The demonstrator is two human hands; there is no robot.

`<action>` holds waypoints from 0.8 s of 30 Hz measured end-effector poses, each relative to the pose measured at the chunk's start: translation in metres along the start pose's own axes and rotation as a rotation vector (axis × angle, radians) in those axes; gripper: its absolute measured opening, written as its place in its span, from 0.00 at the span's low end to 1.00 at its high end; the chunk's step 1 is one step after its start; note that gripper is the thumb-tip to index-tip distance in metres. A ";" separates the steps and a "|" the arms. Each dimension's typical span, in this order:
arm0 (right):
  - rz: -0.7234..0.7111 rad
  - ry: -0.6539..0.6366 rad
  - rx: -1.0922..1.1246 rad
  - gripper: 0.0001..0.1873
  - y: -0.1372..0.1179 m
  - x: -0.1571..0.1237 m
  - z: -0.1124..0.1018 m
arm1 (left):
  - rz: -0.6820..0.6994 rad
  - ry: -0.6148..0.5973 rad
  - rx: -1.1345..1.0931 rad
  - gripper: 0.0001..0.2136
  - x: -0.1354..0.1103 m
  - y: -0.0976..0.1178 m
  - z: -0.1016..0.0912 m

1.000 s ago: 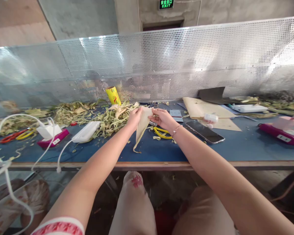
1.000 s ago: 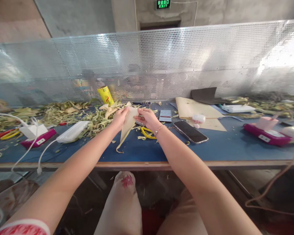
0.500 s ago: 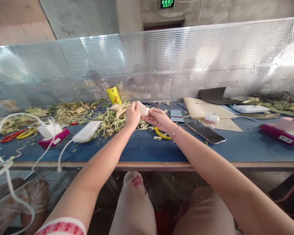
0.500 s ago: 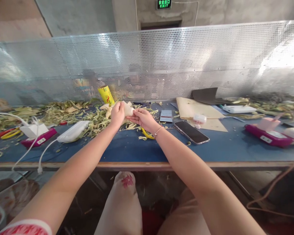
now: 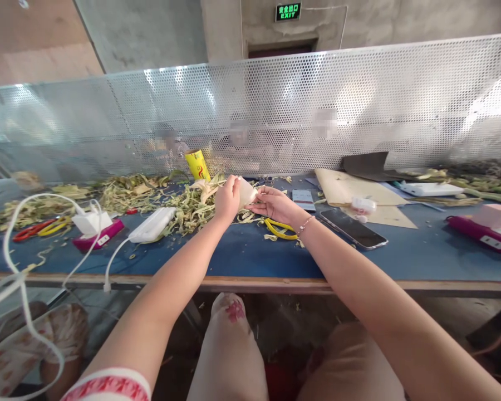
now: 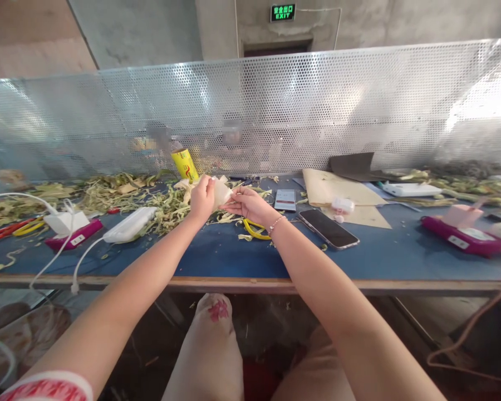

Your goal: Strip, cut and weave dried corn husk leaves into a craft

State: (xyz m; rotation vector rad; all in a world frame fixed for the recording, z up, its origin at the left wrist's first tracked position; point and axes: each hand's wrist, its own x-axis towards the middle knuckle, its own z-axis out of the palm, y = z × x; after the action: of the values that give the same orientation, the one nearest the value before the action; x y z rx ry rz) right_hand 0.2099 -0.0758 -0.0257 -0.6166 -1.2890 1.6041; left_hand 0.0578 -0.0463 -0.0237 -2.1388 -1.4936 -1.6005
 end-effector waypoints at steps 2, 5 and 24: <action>-0.005 0.013 -0.151 0.06 -0.003 0.000 -0.005 | -0.001 0.003 -0.014 0.12 0.002 -0.004 0.000; -0.017 0.185 -0.740 0.10 -0.009 -0.001 -0.020 | -0.024 0.006 -0.011 0.11 0.005 -0.009 -0.003; 0.445 -0.047 -1.728 0.39 -0.007 -0.009 -0.028 | -0.045 -0.335 0.256 0.08 0.007 -0.013 -0.005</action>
State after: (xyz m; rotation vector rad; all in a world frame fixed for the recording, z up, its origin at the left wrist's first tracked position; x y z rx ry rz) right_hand 0.2399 -0.0711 -0.0294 -1.9414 -2.5190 0.3579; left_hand 0.0449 -0.0378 -0.0214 -2.3150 -1.7367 -1.0252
